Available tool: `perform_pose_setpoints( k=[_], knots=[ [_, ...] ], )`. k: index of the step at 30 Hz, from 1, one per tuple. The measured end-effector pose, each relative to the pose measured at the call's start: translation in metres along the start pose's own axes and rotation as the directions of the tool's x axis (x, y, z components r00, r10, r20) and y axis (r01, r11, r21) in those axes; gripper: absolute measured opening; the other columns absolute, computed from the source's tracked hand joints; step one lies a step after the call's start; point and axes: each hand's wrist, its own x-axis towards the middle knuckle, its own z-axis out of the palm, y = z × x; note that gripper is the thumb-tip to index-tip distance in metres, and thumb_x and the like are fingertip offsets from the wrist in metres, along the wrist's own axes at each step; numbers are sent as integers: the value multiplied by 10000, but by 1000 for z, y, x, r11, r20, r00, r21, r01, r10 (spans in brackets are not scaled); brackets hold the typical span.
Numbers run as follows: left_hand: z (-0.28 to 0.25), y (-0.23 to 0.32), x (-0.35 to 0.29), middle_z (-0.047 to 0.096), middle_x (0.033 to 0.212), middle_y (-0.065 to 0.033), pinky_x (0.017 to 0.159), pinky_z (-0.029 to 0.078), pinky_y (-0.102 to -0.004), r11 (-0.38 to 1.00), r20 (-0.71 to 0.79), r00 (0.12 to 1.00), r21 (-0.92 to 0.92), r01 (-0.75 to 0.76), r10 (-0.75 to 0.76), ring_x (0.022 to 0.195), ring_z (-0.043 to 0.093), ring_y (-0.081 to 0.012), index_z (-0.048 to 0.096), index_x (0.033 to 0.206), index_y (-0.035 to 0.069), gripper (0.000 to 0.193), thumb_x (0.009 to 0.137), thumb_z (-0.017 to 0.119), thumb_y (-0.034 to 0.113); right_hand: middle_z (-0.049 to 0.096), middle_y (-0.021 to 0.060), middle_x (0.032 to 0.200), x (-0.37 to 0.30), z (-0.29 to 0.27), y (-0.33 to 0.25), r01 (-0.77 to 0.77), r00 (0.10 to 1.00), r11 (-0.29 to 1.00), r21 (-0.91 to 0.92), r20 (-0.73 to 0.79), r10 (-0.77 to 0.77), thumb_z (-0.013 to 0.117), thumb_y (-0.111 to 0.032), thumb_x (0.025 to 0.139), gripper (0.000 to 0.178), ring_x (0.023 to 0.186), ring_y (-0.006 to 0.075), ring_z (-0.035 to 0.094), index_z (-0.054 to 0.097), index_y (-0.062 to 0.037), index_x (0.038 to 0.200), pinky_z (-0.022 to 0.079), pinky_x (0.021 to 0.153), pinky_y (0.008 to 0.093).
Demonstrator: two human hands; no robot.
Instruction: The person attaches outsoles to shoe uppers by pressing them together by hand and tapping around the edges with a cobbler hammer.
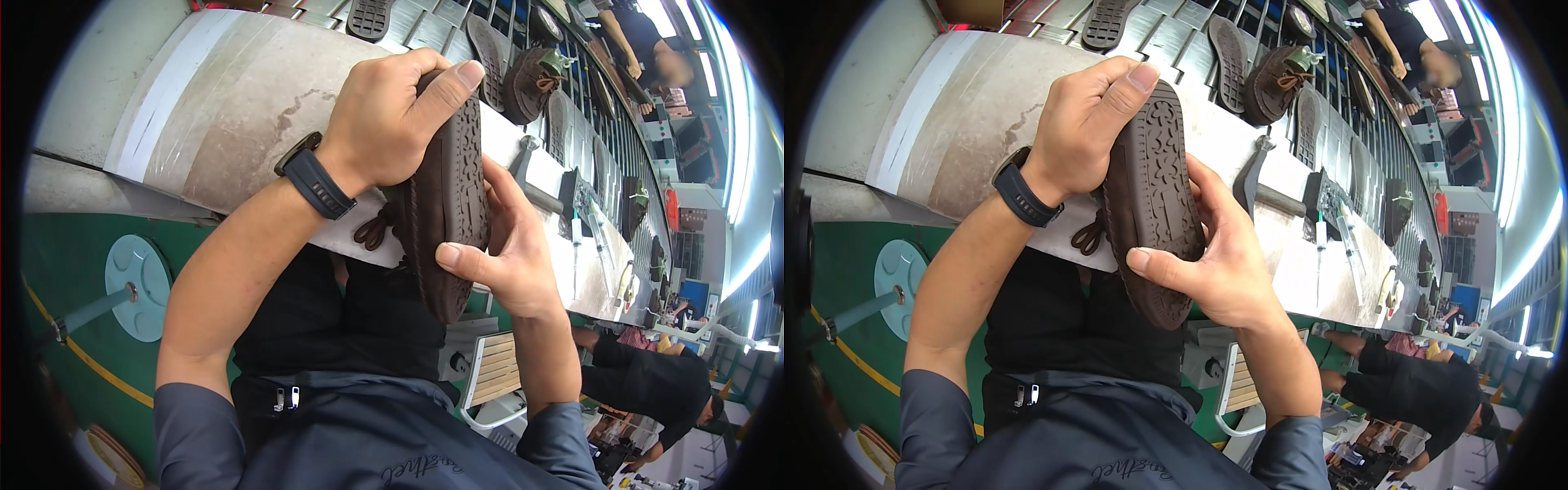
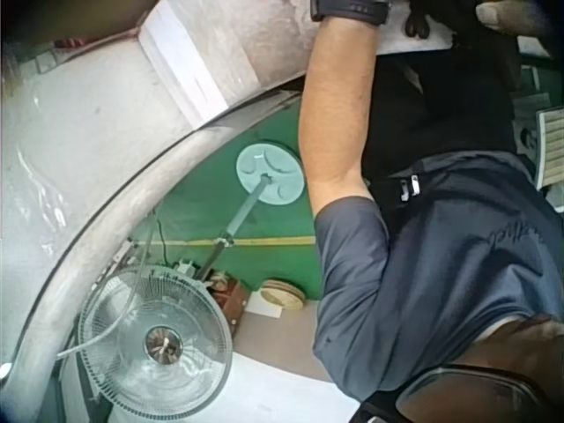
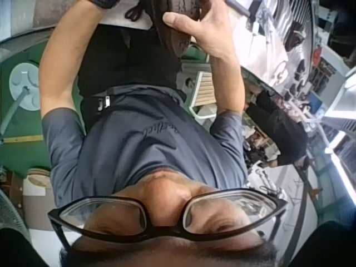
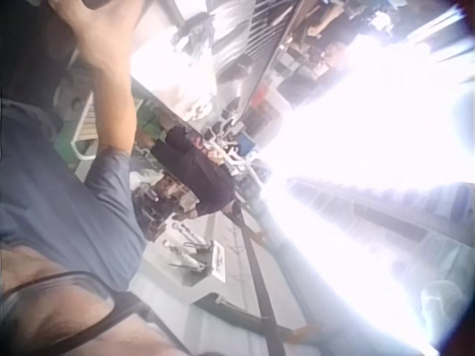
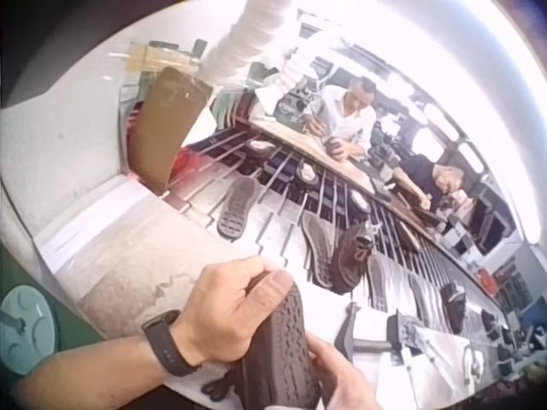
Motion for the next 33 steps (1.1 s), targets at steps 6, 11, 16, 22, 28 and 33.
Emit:
perform_pose_setpoints(
  k=[6, 11, 16, 22, 28, 33],
  knots=[
    [0, 0, 0, 739, 707, -160, 596, 549, -358, 1000, 5, 1000, -9, -22, 22, 633, 739, -254, 782, 963, -21, 557, 1075, 642, 506, 647, 161, 1323, 6, -3, -1, -10, 1000, 998, -67, -4, 10, 967, -203, 723, 1038, 1236, 233, 652, 442, 88, 1569, 508, 1111, 382],
    [1, -2, -1, 747, 731, -163, 615, 555, -359, 998, -6, 999, -55, -42, 41, 663, 749, -253, 783, 982, -24, 547, 1077, 646, 496, 662, 149, 1281, 17, -2, -1, -28, 1000, 999, -16, 2, 28, 981, -235, 703, 991, 1183, 228, 667, 505, 73, 1517, 523, 1078, 371],
    [1, 4, 7, 761, 760, -152, 634, 568, -339, 996, 26, 996, -24, -81, 82, 686, 757, -244, 787, 1003, -17, 504, 1071, 676, 471, 699, 138, 1196, 37, -3, -11, 102, 993, 993, -63, -49, -105, 1012, -305, 678, 946, 1110, 217, 686, 579, 63, 1434, 545, 1014, 363],
    [-28, 76, 37, 754, 961, -111, 751, 574, -317, 893, 103, 908, 168, -418, 405, 817, 715, -193, 729, 1136, -13, 557, 970, 793, 515, 660, 96, 1268, 27, 0, -50, 499, 775, 698, -514, -97, -625, 1075, -308, 660, 1003, 1191, 184, 649, 560, 36, 1448, 517, 984, 317],
    [-54, 121, 10, 610, 1407, -276, 1098, 483, -454, 676, 420, 740, 321, -663, 526, 1264, 596, -352, 560, 1368, -25, 579, 1068, 618, 466, 693, 176, 1151, -12, 15, -39, 692, 495, 458, -558, -95, -864, 1003, -85, 655, 741, 999, 306, 702, 663, 21, 1305, 602, 841, 396],
    [-59, 133, -20, 639, 1415, -248, 1100, 454, -528, 656, 383, 756, 380, -652, 531, 1260, 596, -430, 602, 1371, 4, 614, 1031, 671, 511, 694, 135, 1040, -19, 18, -49, 772, 594, 593, -230, -71, -801, 919, -67, 819, 405, 913, 237, 689, 696, 12, 1148, 560, 812, 335]
  ],
)
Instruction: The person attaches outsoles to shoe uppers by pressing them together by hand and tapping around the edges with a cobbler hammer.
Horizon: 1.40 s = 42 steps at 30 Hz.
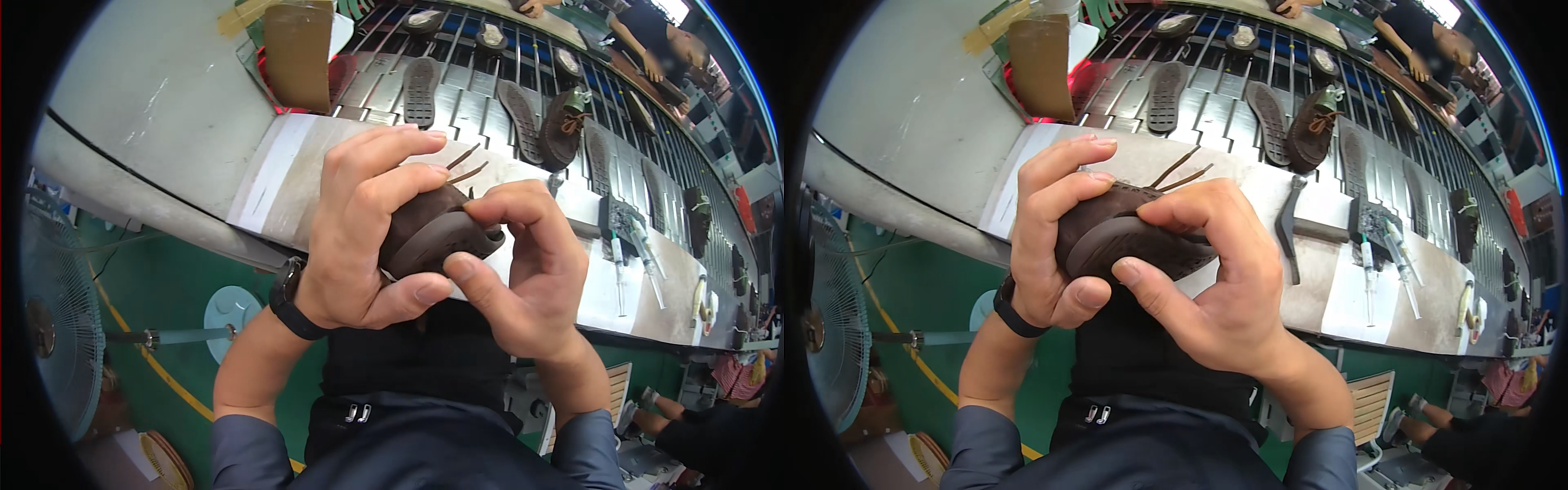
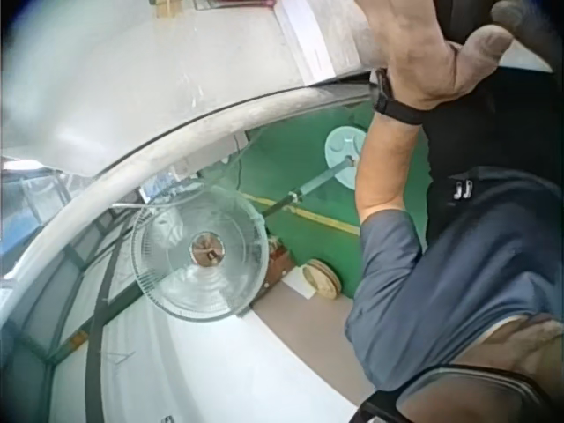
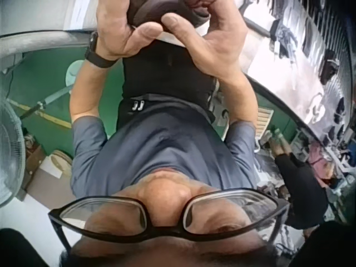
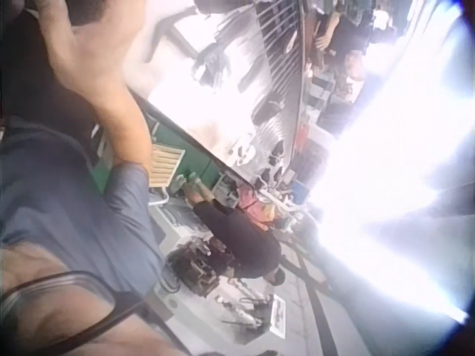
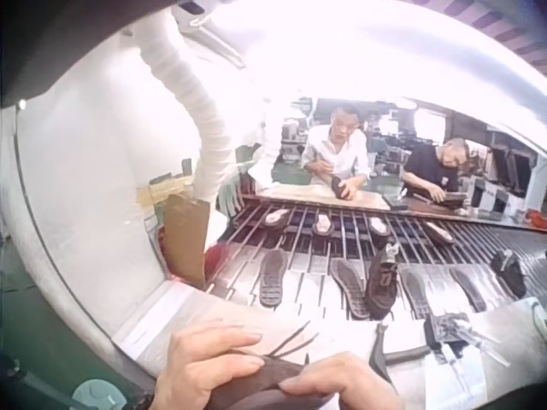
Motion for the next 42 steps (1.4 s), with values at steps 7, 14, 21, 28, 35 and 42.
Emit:
perform_pose_setpoints(
  k=[7, 14, 21, 28, 35, 42],
  knots=[
    [-12, 14, -19, 628, 1450, -258, 1103, 498, -537, 993, 26, 999, 114, 43, -46, 1296, 606, -466, 628, 1368, 12, 634, 1049, 661, 559, 671, 119, 974, -1, 11, 1, 3, 997, 997, 77, 72, -9, 897, -36, 843, 303, 857, 270, 662, 658, -28, 1029, 547, 756, 356],
    [-19, 15, -27, 618, 1462, -261, 1085, 515, -542, 988, 26, 998, 144, 56, -60, 1301, 605, -465, 629, 1399, 23, 663, 1043, 656, 581, 663, 129, 962, 4, 18, 9, 204, 971, 977, 56, 115, -210, 915, -24, 800, 351, 834, 310, 650, 644, -33, 1022, 547, 730, 395],
    [-20, 18, -26, 620, 1452, -248, 1074, 524, -547, 989, 29, 998, 145, 42, -47, 1291, 606, -463, 652, 1387, 42, 577, 1080, 622, 529, 670, 128, 947, 4, 24, 5, 178, 981, 983, 38, 64, -181, 910, -14, 797, 341, 835, 313, 655, 657, -27, 1026, 546, 721, 400],
    [-22, 32, -24, 668, 1374, -220, 1087, 506, -536, 986, 43, 993, 126, 105, -111, 1260, 595, -434, 685, 1320, 21, 386, 1065, 661, 310, 679, 126, 951, -4, 25, 0, 85, 995, 992, 98, 37, -89, 898, -44, 856, 282, 838, 242, 650, 670, -18, 1021, 530, 754, 338],
    [-26, 49, -26, 714, 1285, -180, 1051, 515, -507, 976, 11, 980, 85, 199, -200, 1183, 605, -386, 694, 1221, 30, 303, 1003, 687, 242, 691, 126, 943, -13, 27, -6, 121, 991, 990, 71, 55, -125, 883, 0, 850, 279, 831, 247, 664, 669, -20, 1028, 545, 744, 348],
    [-28, 60, -38, 713, 1287, -161, 1039, 525, -501, 965, 30, 982, 190, 180, -189, 1185, 604, -384, 699, 1236, 50, 318, 1041, 712, 300, 705, 132, 952, -27, 41, -3, 178, 984, 980, 92, -12, -178, 865, 57, 838, 275, 829, 253, 690, 672, -16, 1018, 561, 736, 338]
  ],
)
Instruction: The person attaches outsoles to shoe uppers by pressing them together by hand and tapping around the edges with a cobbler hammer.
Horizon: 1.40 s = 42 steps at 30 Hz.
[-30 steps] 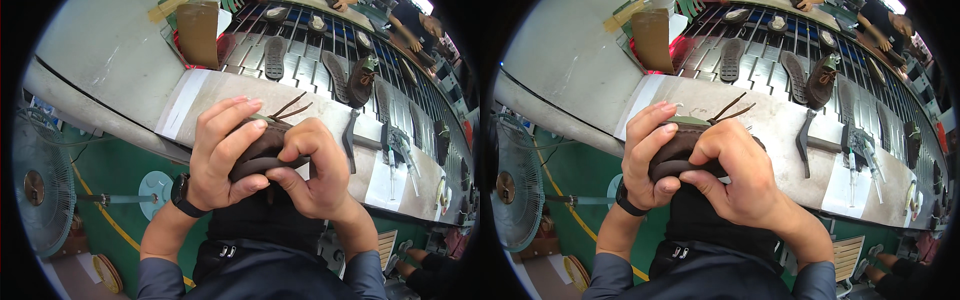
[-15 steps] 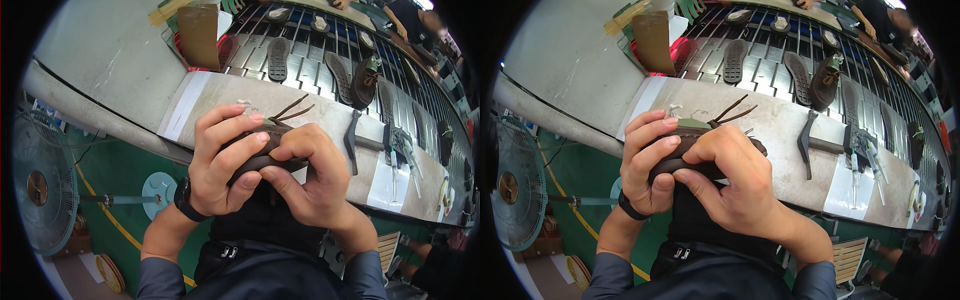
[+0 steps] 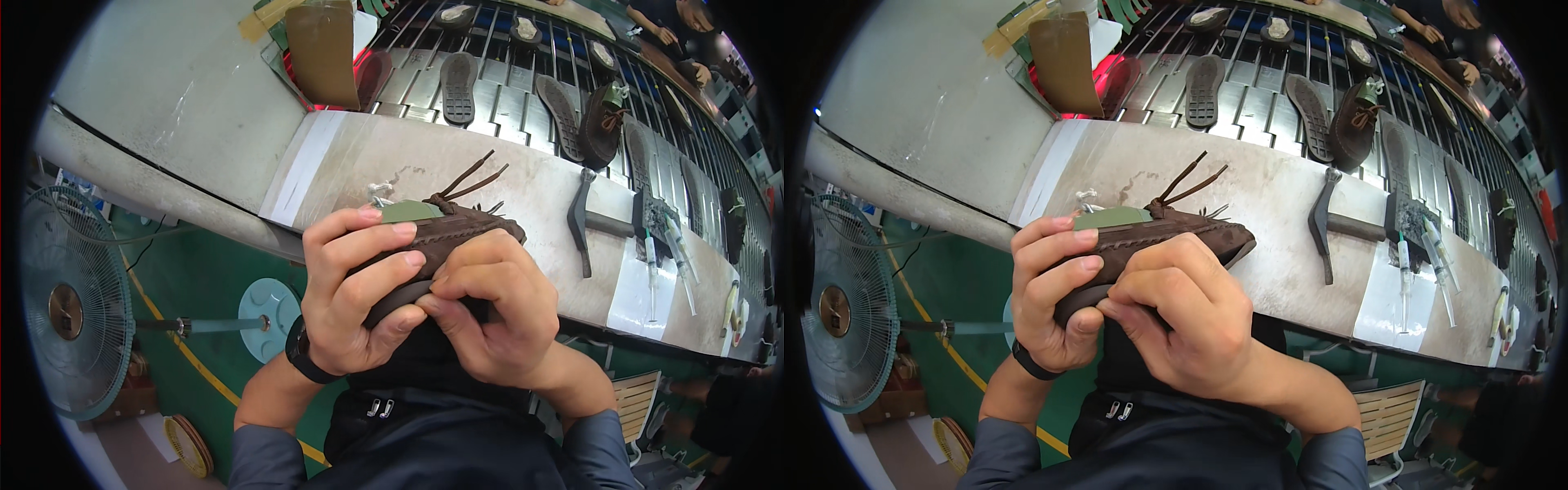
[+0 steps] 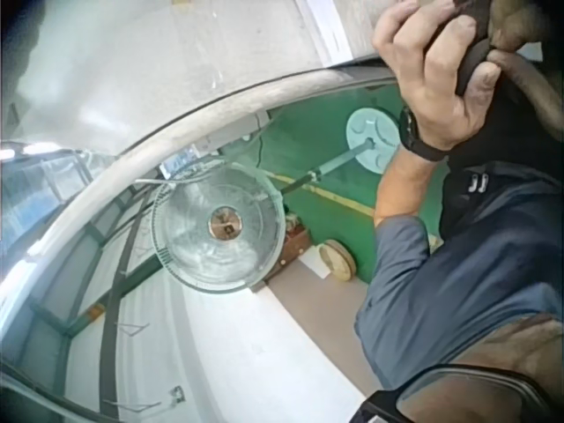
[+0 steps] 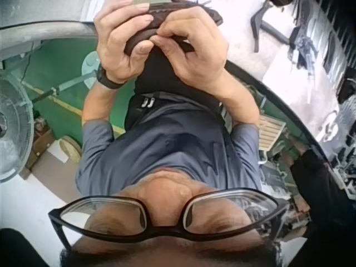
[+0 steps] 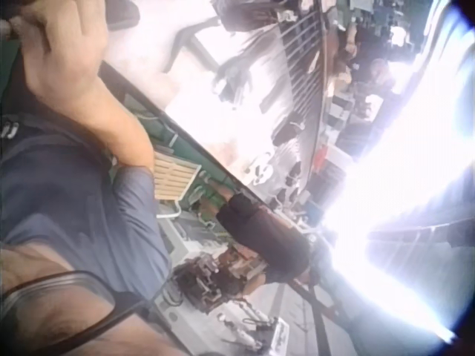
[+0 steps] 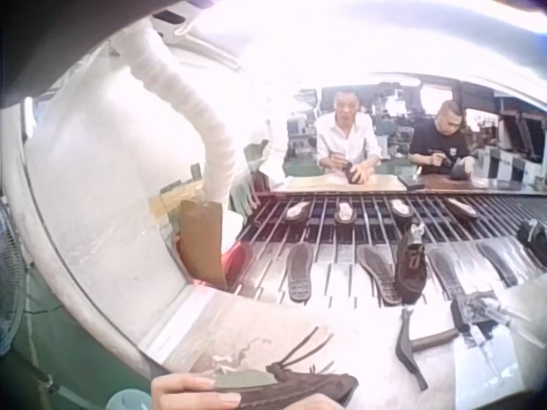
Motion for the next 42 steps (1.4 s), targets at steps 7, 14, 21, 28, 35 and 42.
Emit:
perform_pose_setpoints(
  k=[7, 14, 21, 28, 35, 42],
  knots=[
    [11, 4, -44, 698, 1285, -181, 1074, 530, -533, 984, -192, 965, -50, 172, -179, 1194, 606, -384, 670, 1180, 37, 316, 1076, 640, 334, 661, 99, 953, 3, 5, -6, -187, 975, 973, -134, 94, 200, 922, -106, 760, 351, 828, 300, 646, 679, -52, 1007, 507, 712, 410],
    [78, -16, -84, 569, 1556, -263, 1213, 422, -472, 863, -49, 876, -205, 461, -480, 1435, 564, -378, 594, 1436, -41, 487, 1159, 503, 349, 639, 138, 1253, -11, -39, 35, 26, 920, 817, -576, 333, 206, 956, -280, 716, 512, 1214, 388, 607, 673, -70, 1087, 446, 1065, 564],
    [77, -29, -75, 597, 1572, -202, 1222, 422, -498, 821, 155, 893, -352, 450, -423, 1465, 541, -427, 662, 1460, 22, 524, 1095, 658, 398, 655, 115, 1309, -11, -48, 38, 16, 869, 794, -608, 401, 290, 927, -277, 779, 414, 1344, 365, 593, 648, -85, 1018, 307, 1201, 699],
    [67, -30, -67, 594, 1584, -180, 1235, 399, -479, 757, 306, 836, -362, 544, -455, 1491, 514, -395, 654, 1479, 16, 548, 1077, 689, 387, 672, 129, 1386, -14, -44, 32, -29, 852, 787, -616, 396, 342, 901, -183, 803, 328, 1417, 379, 580, 635, -91, 973, 233, 1257, 686],
    [63, -23, -48, 616, 1557, -211, 1231, 407, -446, 604, 362, 741, -430, 671, -565, 1466, 556, -354, 671, 1451, -6, 500, 970, 715, 123, 684, 128, 1336, -4, -33, 24, -71, 848, 750, -657, 356, 392, 877, -143, 799, 301, 1384, 383, 595, 614, -85, 933, 257, 1245, 690],
    [43, -58, -20, 461, 1689, -234, 1295, 334, -413, 355, 712, 537, -409, 841, -452, 1555, 459, -288, 555, 1546, -68, 705, 924, 808, 145, 672, 130, 1381, 3, -59, 32, -45, 817, 708, -705, 381, 432, 917, -162, 756, 359, 1393, 381, 577, 605, -85, 916, 293, 1241, 710]
  ],
)
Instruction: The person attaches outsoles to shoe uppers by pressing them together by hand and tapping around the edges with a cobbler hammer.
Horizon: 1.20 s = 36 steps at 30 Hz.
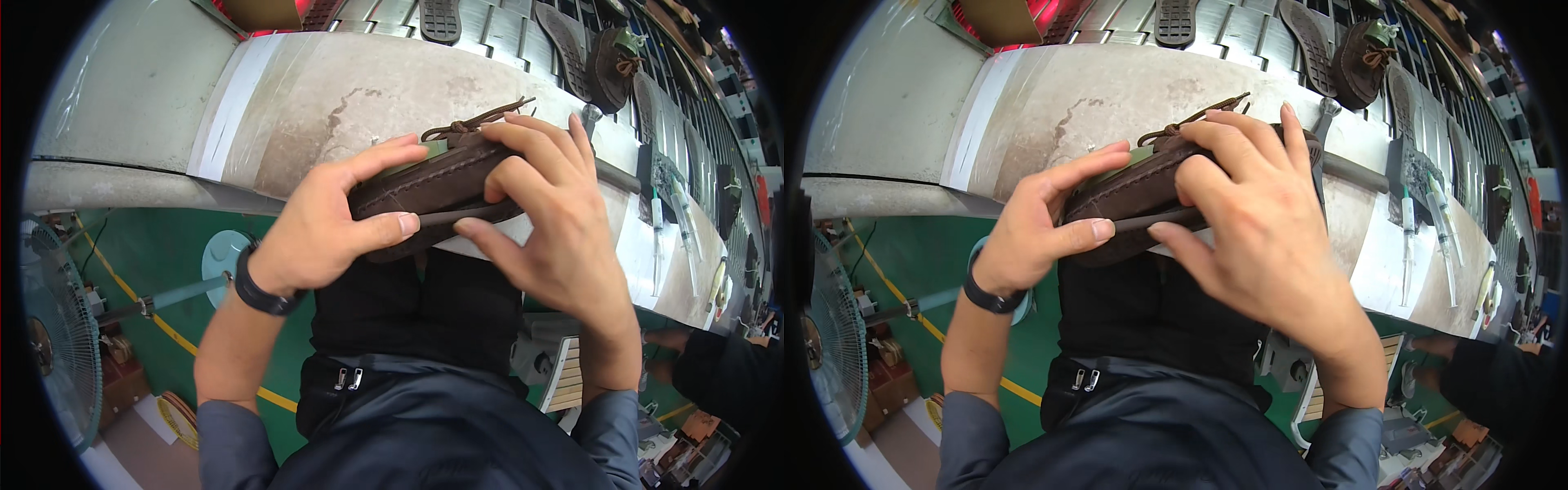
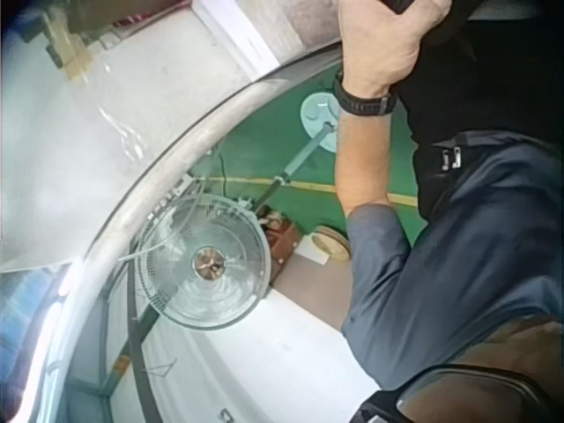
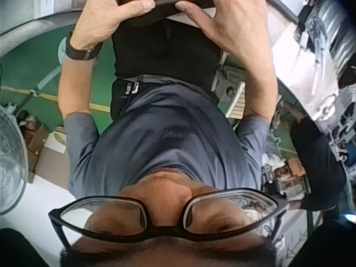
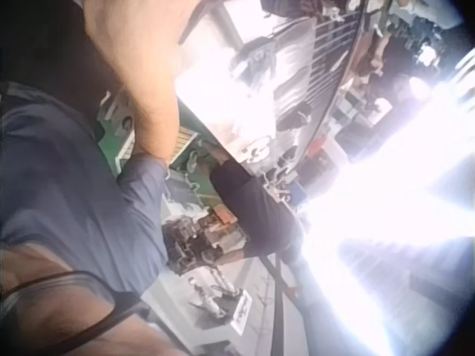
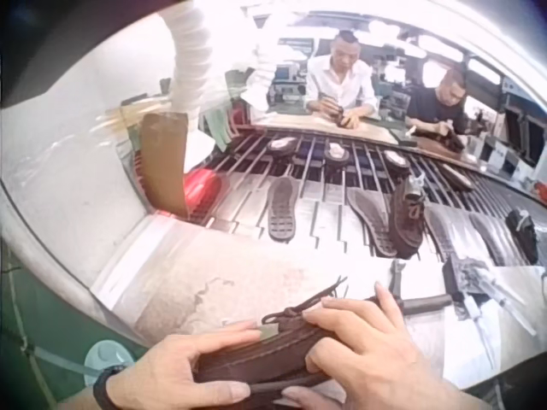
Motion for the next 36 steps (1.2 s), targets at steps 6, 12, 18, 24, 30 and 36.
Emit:
perform_pose_setpoints(
  k=[6, 12, 18, 24, 30, 36],
  knots=[
    [-11, 2, 22, 412, 1721, -229, 1305, 315, -403, 999, 156, 988, 27, -22, 17, 1575, 431, -290, 519, 1585, -46, 803, 924, 868, 248, 670, 125, 1398, -2, -1, 6, 35, 999, 998, 49, 10, -36, 913, -130, 733, 356, 1388, 377, 582, 613, -77, 917, 316, 1246, 668],
    [3, 19, 25, 464, 1687, -203, 1285, 347, -393, 997, 105, 992, 30, 70, -73, 1531, 476, -256, 520, 1578, -50, 771, 902, 836, 142, 683, 130, 1347, 2, -3, 0, -4, 1000, 998, 58, -3, 4, 903, -123, 733, 350, 1326, 382, 609, 591, -77, 884, 345, 1229, 652],
    [12, 32, 27, 548, 1602, -184, 1246, 398, -375, 978, 57, 978, -38, 203, -201, 1467, 533, -230, 509, 1576, -55, 761, 867, 765, 47, 694, 130, 1312, 3, -5, 3, -42, 999, 999, 32, -18, 42, 911, -107, 739, 379, 1287, 375, 633, 581, -82, 922, 374, 1216, 651],
    [4, 29, 47, 619, 1496, -159, 1216, 423, -380, 982, 144, 989, 179, -59, 34, 1393, 580, -224, 502, 1586, -47, 784, 885, 815, 114, 699, 131, 1361, -8, -9, 37, 78, 996, 988, 130, -52, -71, 921, -88, 728, 403, 1310, 383, 627, 603, -77, 977, 378, 1225, 607],
    [14, 30, 52, 615, 1516, -168, 1225, 414, -386, 994, 160, 985, 94, 52, -67, 1426, 564, -242, 510, 1581, -39, 783, 888, 824, 146, 711, 126, 1325, -7, -3, 35, 95, 991, 986, 139, -106, -81, 922, -66, 715, 424, 1257, 390, 635, 592, -81, 980, 435, 1142, 553],
    [15, 18, 50, 539, 1614, -174, 1259, 387, -387, 968, 116, 992, 237, -78, 52, 1496, 513, -246, 501, 1578, -39, 746, 900, 775, 107, 714, 127, 1331, -8, 5, 48, 181, 975, 975, 127, -154, -161, 935, -114, 717, 452, 1244, 380, 652, 577, -78, 989, 466, 1107, 555]
  ],
)
